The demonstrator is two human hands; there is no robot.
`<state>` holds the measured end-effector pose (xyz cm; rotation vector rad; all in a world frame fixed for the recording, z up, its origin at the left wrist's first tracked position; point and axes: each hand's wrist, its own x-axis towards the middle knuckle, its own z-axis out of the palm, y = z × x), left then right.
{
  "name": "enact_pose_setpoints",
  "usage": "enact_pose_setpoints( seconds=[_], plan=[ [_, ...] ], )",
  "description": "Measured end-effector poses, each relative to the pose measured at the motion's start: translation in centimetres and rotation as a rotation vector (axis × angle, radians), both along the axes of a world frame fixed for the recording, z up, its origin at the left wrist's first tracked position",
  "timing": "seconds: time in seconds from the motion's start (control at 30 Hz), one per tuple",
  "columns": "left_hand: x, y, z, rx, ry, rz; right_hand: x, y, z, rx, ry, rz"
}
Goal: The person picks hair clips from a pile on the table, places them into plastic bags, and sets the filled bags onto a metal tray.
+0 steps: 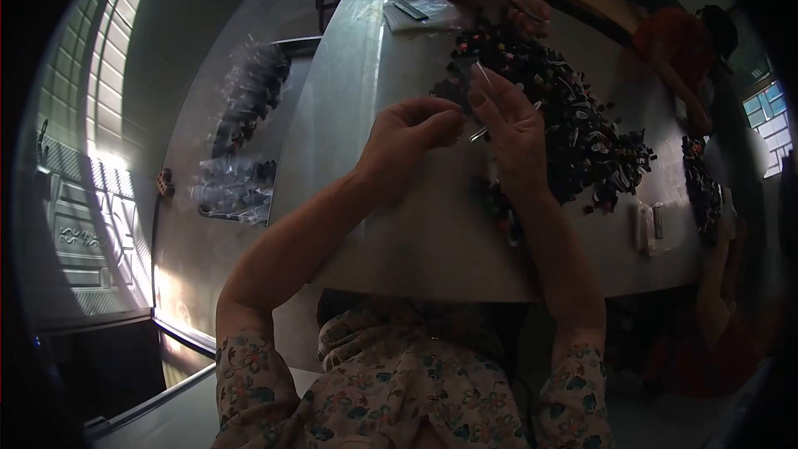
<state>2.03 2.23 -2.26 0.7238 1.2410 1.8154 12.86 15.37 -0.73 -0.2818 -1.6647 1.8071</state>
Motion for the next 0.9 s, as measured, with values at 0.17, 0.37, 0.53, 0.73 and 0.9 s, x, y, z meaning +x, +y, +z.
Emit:
enact_pose_setpoints(
  seconds=[0.17, 0.37, 0.53, 0.73, 0.9],
  plan=[
    [-0.6, -0.1, 0.0, -0.028, -0.053, 0.03, 1.1, 1.1, -0.8, 0.201, -0.08, -0.193],
    [-1.0, -0.3, -0.6, -0.05, -0.034, 0.047, 2.2, 1.2, 0.7, 0.627, -0.081, -0.447],
    [-1.2, -0.4, -0.3, -0.049, -0.007, 0.056, 2.3, -0.2, 1.0, 1.005, -0.028, -0.441],
    [-1.1, -0.6, -0.3, -0.046, 0.017, 0.075, 2.3, -2.0, 1.1, 1.25, -0.103, -0.329],
    [-1.1, -0.6, -0.6, -0.021, 0.058, 0.048, 1.8, -2.4, 0.5, 1.409, -0.135, -0.42]
  ],
)
